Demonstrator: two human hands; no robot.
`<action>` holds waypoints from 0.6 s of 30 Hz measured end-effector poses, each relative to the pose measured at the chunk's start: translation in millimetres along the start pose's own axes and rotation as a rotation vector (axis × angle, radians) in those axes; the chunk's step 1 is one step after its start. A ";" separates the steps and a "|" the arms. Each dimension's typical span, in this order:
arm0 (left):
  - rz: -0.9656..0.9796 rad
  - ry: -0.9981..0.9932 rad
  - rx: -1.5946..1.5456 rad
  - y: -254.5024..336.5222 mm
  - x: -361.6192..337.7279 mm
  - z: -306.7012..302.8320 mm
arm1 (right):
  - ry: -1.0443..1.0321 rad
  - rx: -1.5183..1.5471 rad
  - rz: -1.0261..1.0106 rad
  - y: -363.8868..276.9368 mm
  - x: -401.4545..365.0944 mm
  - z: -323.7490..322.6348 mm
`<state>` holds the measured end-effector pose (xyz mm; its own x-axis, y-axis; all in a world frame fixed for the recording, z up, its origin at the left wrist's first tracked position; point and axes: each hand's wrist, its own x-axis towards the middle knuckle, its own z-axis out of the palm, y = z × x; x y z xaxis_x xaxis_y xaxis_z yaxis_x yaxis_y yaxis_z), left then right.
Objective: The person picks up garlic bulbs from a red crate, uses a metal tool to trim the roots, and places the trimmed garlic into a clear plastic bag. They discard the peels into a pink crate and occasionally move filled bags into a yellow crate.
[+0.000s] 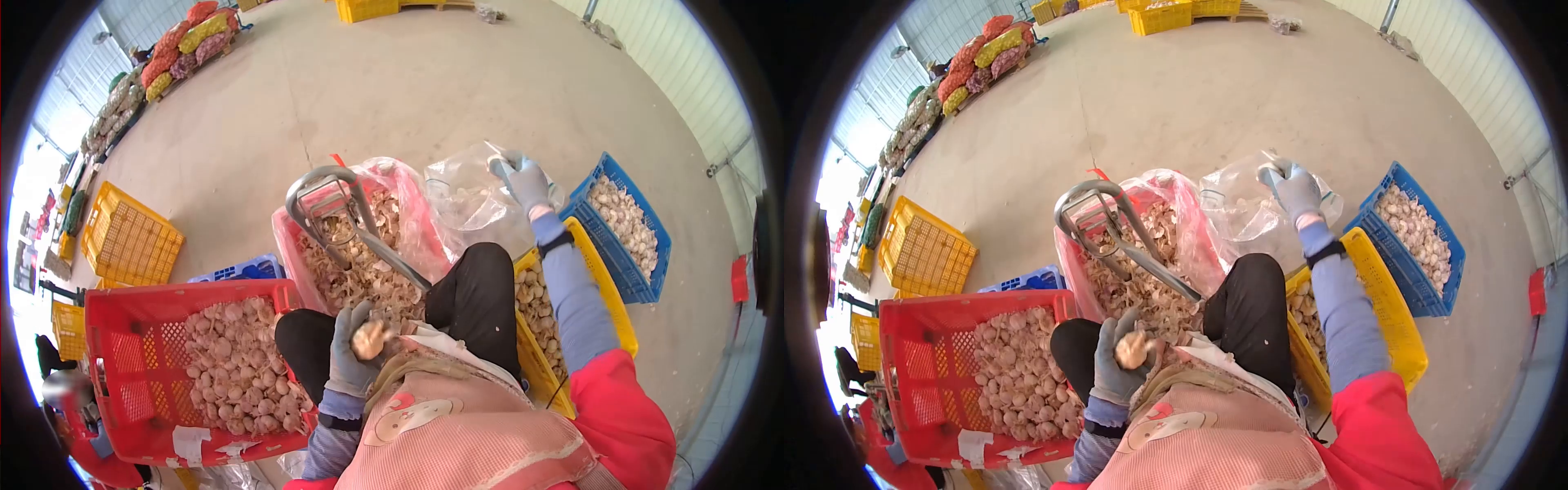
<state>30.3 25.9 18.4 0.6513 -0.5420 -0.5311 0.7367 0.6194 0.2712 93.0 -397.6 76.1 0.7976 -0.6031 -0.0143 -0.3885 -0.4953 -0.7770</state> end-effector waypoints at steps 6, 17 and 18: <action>0.037 -0.154 -0.140 4.9 -5.1 9.7 | -0.036 0.057 -0.298 -14.2 -65.3 44.2; 0.371 -0.212 0.626 9.1 -2.8 13.9 | -0.708 0.680 0.039 -76.8 -208.9 129.8; 0.419 -0.155 0.734 7.3 -1.0 10.6 | -0.621 0.523 -0.069 -78.9 -212.5 130.2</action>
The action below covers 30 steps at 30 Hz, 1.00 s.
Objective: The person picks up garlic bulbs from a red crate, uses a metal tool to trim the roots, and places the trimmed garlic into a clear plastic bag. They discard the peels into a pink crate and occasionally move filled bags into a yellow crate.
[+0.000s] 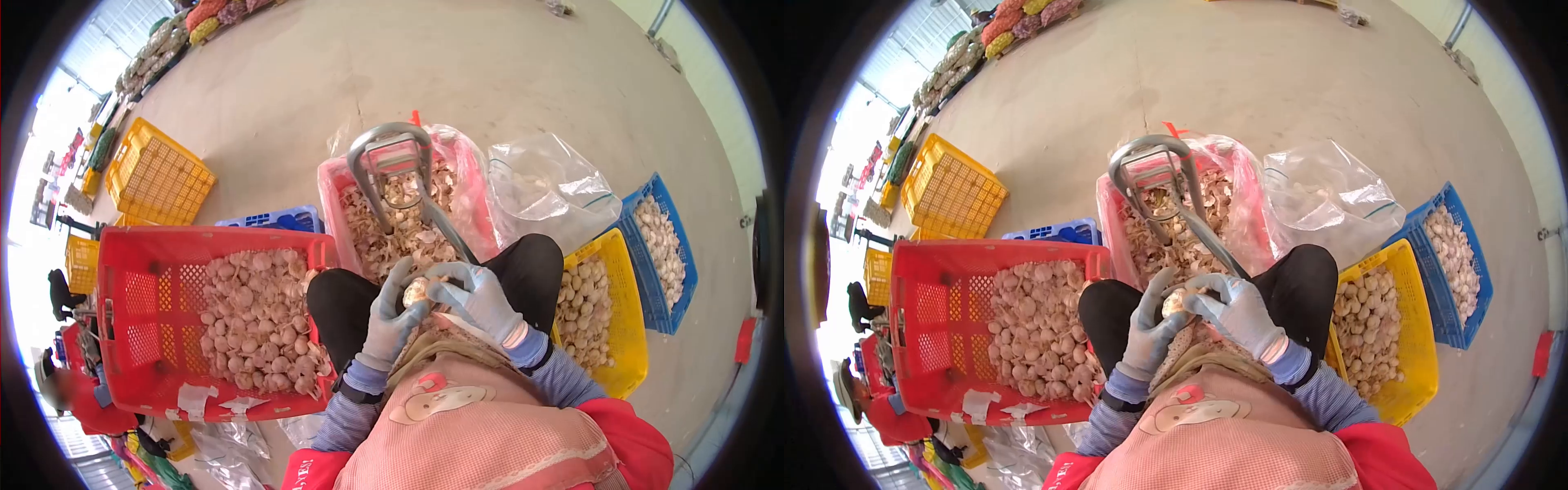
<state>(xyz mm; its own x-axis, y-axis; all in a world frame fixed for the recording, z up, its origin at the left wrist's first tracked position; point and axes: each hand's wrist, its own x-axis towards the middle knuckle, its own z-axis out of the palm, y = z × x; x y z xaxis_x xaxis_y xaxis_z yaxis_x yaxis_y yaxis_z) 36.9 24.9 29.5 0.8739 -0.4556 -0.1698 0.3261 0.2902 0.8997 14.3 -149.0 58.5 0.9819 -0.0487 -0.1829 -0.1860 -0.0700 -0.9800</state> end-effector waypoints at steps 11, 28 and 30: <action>-0.153 0.282 -0.323 -1.7 12.6 -12.7 | 0.421 -0.234 -0.338 -20.6 22.0 -18.7; -0.024 0.170 -0.638 -1.6 83.9 -2.2 | 0.121 -0.786 -0.197 29.8 57.1 -28.2; 0.019 0.135 -0.606 -5.3 85.1 -8.5 | 0.126 -0.847 -0.109 20.9 66.6 -24.0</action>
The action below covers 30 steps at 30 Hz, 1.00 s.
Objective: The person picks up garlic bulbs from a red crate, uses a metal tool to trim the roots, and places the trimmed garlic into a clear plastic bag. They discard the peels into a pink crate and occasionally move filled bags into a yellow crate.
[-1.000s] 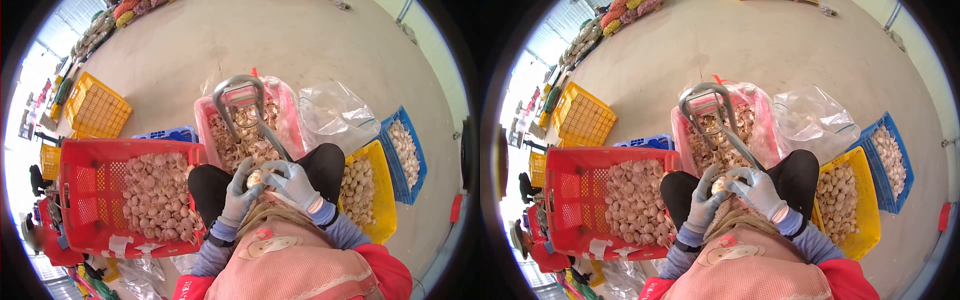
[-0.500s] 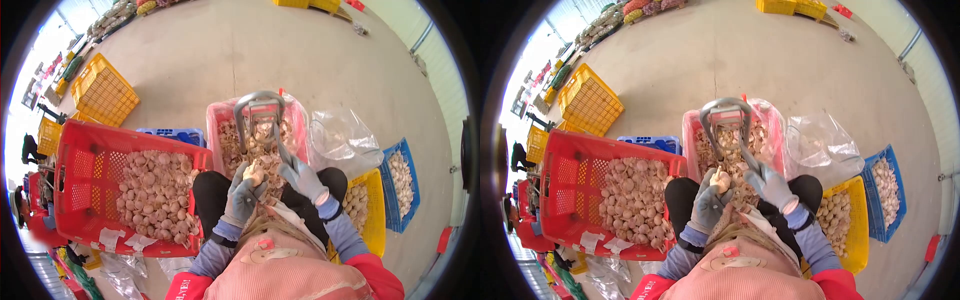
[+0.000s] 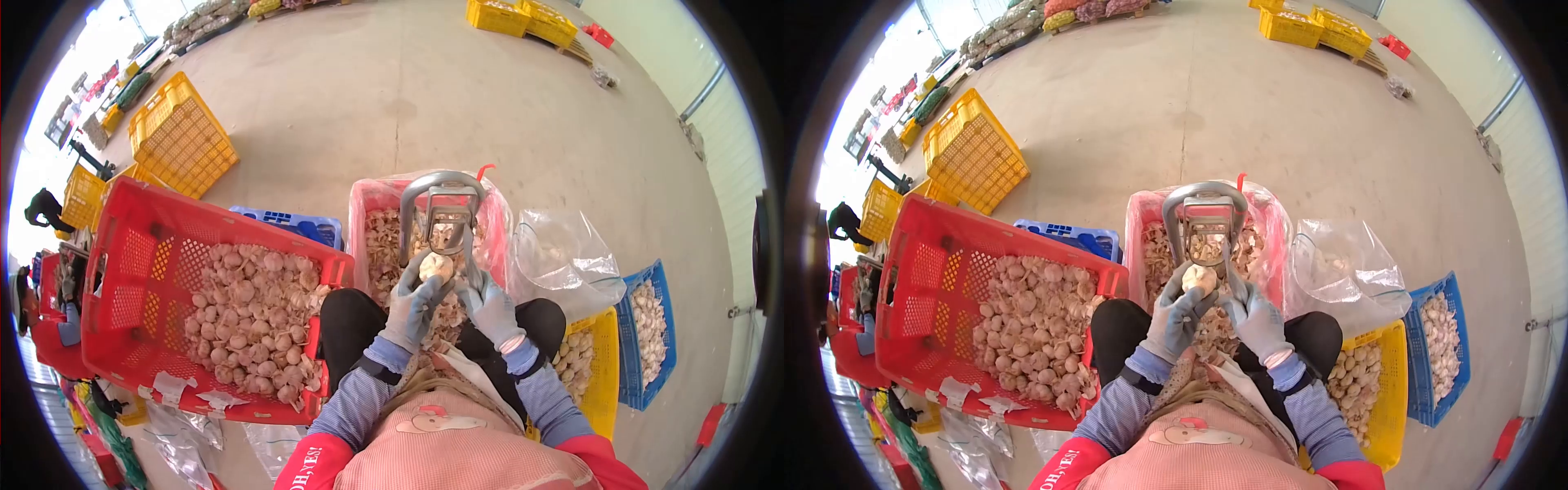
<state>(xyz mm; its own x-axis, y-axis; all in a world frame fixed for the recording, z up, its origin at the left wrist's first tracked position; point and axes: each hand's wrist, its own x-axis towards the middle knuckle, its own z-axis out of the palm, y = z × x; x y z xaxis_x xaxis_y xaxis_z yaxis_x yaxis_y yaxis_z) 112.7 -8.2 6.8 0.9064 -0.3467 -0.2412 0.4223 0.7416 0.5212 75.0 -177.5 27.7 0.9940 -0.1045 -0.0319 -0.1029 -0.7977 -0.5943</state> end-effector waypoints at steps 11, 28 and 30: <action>-0.120 -0.351 0.695 29.2 -64.0 -8.4 | -0.422 1.034 0.145 -33.5 -54.5 -42.4; -0.226 0.145 0.144 1.8 -75.2 -3.2 | -0.122 1.238 0.129 -36.4 -75.0 -7.3; -0.363 0.069 0.016 14.9 -85.1 14.5 | 0.012 0.892 -0.077 -40.4 -73.0 -6.8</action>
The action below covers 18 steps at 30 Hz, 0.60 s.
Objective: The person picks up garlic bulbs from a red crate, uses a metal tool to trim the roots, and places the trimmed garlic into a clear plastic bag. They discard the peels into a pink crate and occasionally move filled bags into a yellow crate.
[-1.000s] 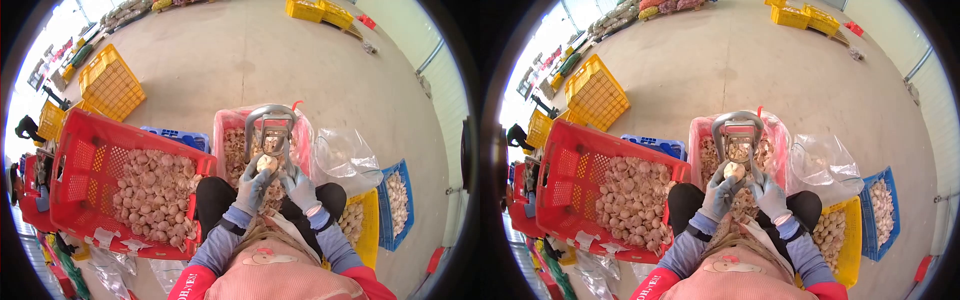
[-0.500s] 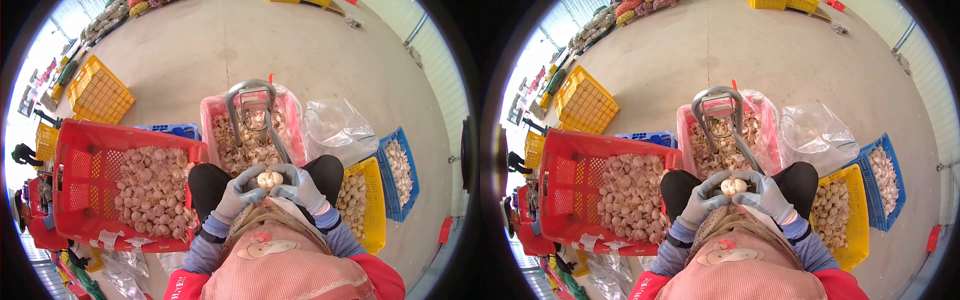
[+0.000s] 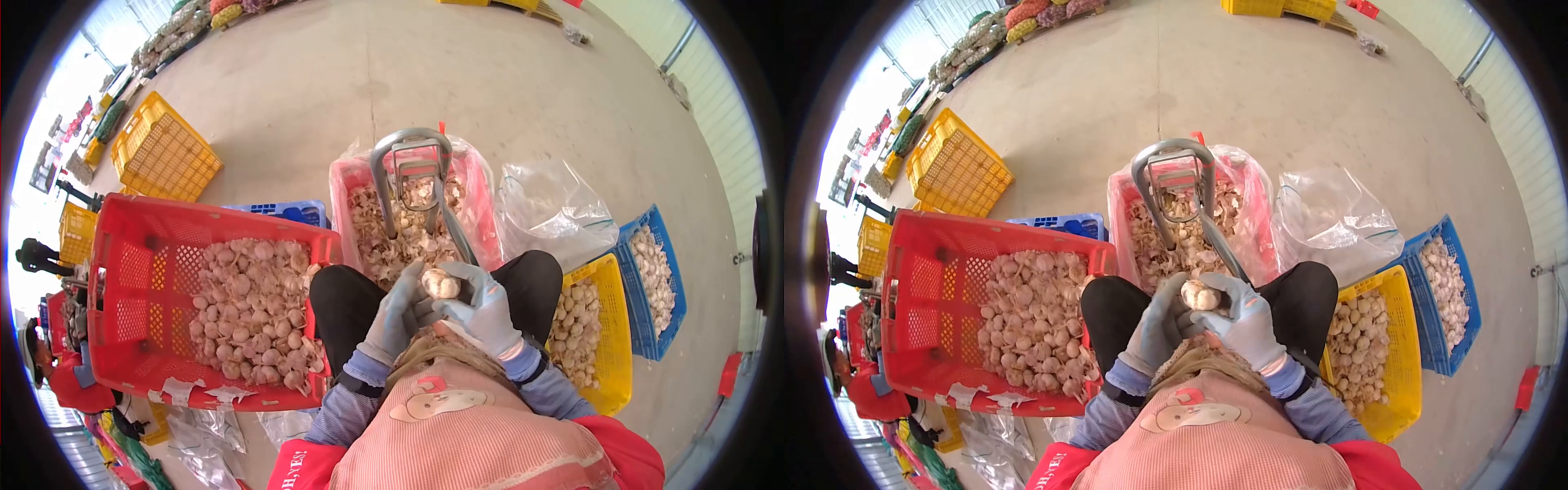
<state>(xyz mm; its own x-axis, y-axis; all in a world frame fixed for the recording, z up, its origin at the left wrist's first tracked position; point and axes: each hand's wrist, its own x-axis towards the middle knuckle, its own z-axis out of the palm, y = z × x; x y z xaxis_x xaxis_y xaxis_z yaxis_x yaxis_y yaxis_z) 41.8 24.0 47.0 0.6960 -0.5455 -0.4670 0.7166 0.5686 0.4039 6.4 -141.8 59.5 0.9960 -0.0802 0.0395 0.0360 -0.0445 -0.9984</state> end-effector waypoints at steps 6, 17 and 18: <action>0.199 -0.196 -0.017 -12.4 10.5 -21.8 | 0.227 -0.493 -0.422 -2.4 25.6 -12.5; 0.378 0.026 0.227 24.0 66.7 -8.8 | -0.059 0.148 0.525 -31.7 46.5 -35.4; 0.398 0.046 0.222 23.7 71.3 -5.7 | -0.054 0.151 0.523 -34.7 46.0 -34.7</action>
<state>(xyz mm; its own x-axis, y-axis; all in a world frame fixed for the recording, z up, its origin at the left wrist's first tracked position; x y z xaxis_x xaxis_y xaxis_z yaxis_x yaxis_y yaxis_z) 108.1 2.1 18.8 0.9199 -0.2807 -0.2740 0.3900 0.5801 0.7151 48.2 -178.4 97.4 0.8868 -0.0018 -0.4622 -0.4580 0.1311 -0.8792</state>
